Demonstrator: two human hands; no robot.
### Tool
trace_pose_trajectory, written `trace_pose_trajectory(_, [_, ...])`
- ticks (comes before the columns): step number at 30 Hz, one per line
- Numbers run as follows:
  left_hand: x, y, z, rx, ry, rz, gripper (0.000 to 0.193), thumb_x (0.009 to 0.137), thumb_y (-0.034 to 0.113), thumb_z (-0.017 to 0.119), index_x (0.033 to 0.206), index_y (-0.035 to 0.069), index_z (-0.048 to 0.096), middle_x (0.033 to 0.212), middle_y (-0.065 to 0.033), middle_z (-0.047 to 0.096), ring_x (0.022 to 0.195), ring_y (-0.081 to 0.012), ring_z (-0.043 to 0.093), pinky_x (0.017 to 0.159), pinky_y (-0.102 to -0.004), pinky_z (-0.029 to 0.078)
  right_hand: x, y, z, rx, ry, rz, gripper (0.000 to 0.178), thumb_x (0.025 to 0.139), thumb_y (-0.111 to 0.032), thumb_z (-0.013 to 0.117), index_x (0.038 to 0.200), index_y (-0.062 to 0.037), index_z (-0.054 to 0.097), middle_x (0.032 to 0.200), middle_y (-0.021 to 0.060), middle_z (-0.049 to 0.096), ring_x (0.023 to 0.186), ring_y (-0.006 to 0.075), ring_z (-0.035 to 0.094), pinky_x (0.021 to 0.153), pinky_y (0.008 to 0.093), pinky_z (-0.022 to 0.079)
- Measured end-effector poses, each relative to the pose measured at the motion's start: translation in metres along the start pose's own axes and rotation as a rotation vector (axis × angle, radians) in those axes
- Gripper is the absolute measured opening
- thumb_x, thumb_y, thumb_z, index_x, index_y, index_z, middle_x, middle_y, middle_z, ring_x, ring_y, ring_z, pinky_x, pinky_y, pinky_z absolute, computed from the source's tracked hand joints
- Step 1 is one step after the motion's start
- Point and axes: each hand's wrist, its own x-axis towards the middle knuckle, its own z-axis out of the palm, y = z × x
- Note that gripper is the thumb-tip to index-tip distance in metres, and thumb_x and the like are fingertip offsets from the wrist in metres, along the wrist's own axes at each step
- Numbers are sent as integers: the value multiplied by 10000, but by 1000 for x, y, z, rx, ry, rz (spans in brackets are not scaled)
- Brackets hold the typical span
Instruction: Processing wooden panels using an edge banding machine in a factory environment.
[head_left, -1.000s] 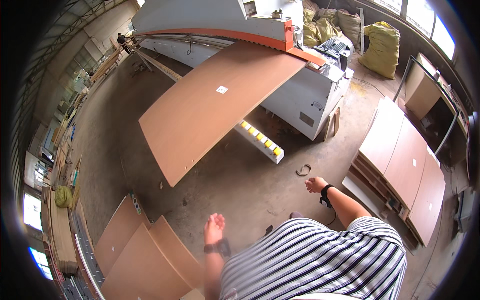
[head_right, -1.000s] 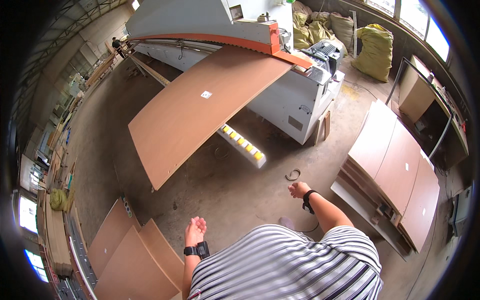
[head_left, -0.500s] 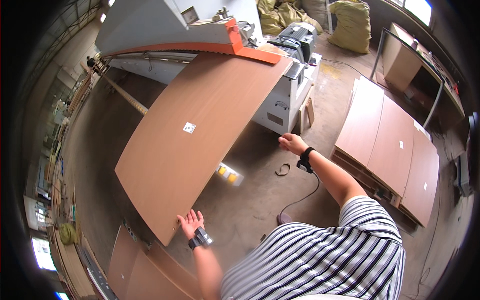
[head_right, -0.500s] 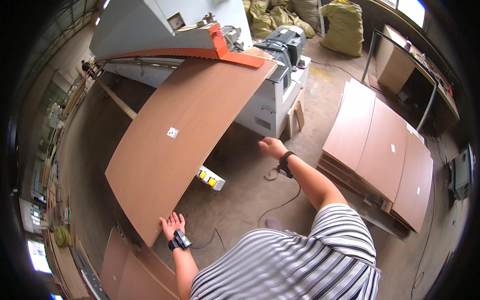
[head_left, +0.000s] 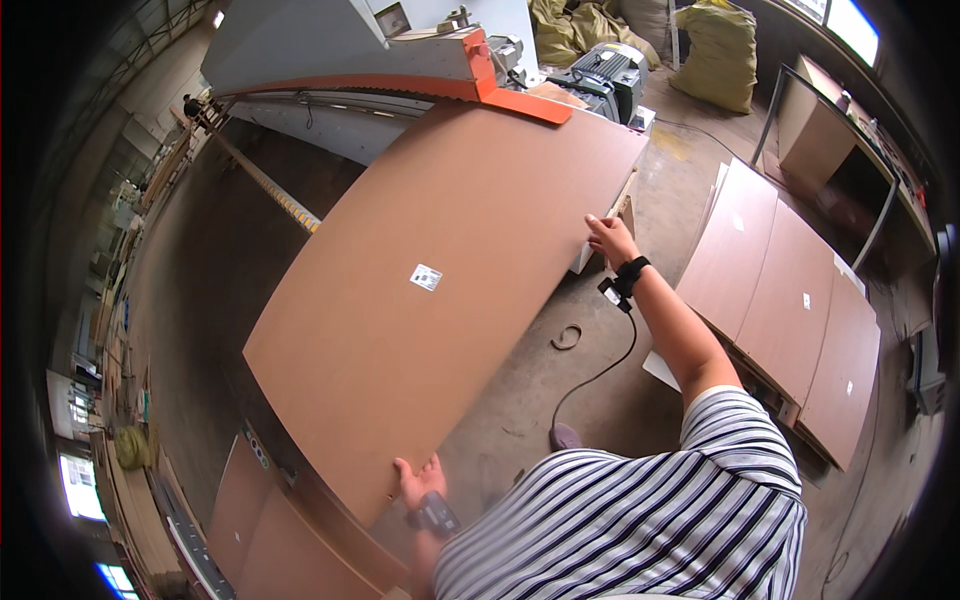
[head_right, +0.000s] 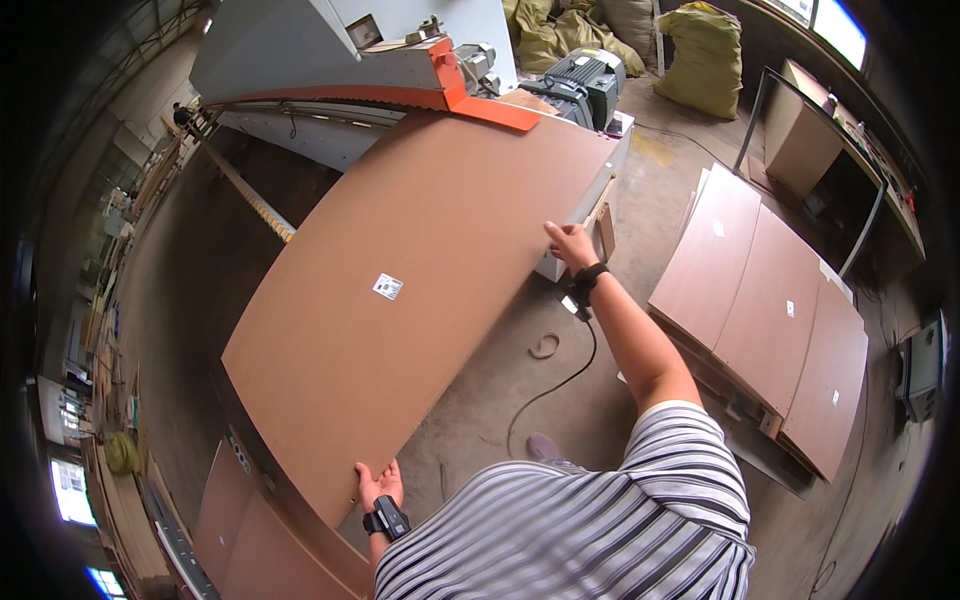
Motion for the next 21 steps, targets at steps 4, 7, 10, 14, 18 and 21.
trace_pose_trajectory(4, [-22, 6, -33, -8, -10, -106, 441, 789, 280, 590, 1150, 68, 453, 1185, -48, 487, 1102, -226, 438, 946, -398, 345, -49, -34, 4, 161, 11, 130, 344, 794, -295, 601, 937, -7, 477, 770, 41, 547, 635, 123, 537, 576, 236, 463])
trace_pose_trajectory(7, [-38, -8, -36, -27, 51, -115, 460, 785, 273, 592, 1163, 58, 439, 1196, -67, 473, 1112, -241, 425, 940, -424, 359, -56, -17, -31, 32, -4, 178, 292, 806, -275, 588, 911, -17, 501, 754, 37, 562, 630, 127, 567, 553, 239, 478])
trace_pose_trajectory(10, [-48, -7, -51, -15, 52, -117, 470, 782, 272, 594, 1167, 54, 434, 1191, -75, 473, 1107, -243, 426, 943, -437, 361, -89, -32, -34, 8, -24, 217, 241, 814, -277, 583, 815, -55, 490, 685, 13, 513, 594, 122, 538, 589, 258, 495])
trace_pose_trajectory(14, [-52, 17, -70, -2, 29, -96, 451, 766, 290, 613, 1118, 45, 473, 1150, -69, 500, 1069, -221, 449, 923, -405, 377, -121, -40, -46, -296, -134, 330, 314, 813, -301, 582, 829, 8, 528, 697, 103, 596, 617, 169, 603, 564, 275, 511])
trace_pose_trajectory(18, [-45, 56, -85, 49, 189, 83, 479, 743, 340, 636, 1077, 28, 492, 1110, -48, 521, 1037, -186, 468, 888, -363, 409, -153, -83, -43, -757, -331, 411, 315, 821, -289, 550, 707, 4, 566, 634, 104, 618, 490, 159, 594, 439, 239, 482])
trace_pose_trajectory(21, [-30, 87, -116, 96, 152, 203, 491, 775, 372, 593, 1113, 38, 467, 1090, -70, 534, 1010, -201, 488, 872, -345, 426, -116, -89, -65, -887, -45, -231, 300, 795, -274, 559, 823, 24, 553, 680, 111, 614, 643, 226, 610, 604, 294, 488])
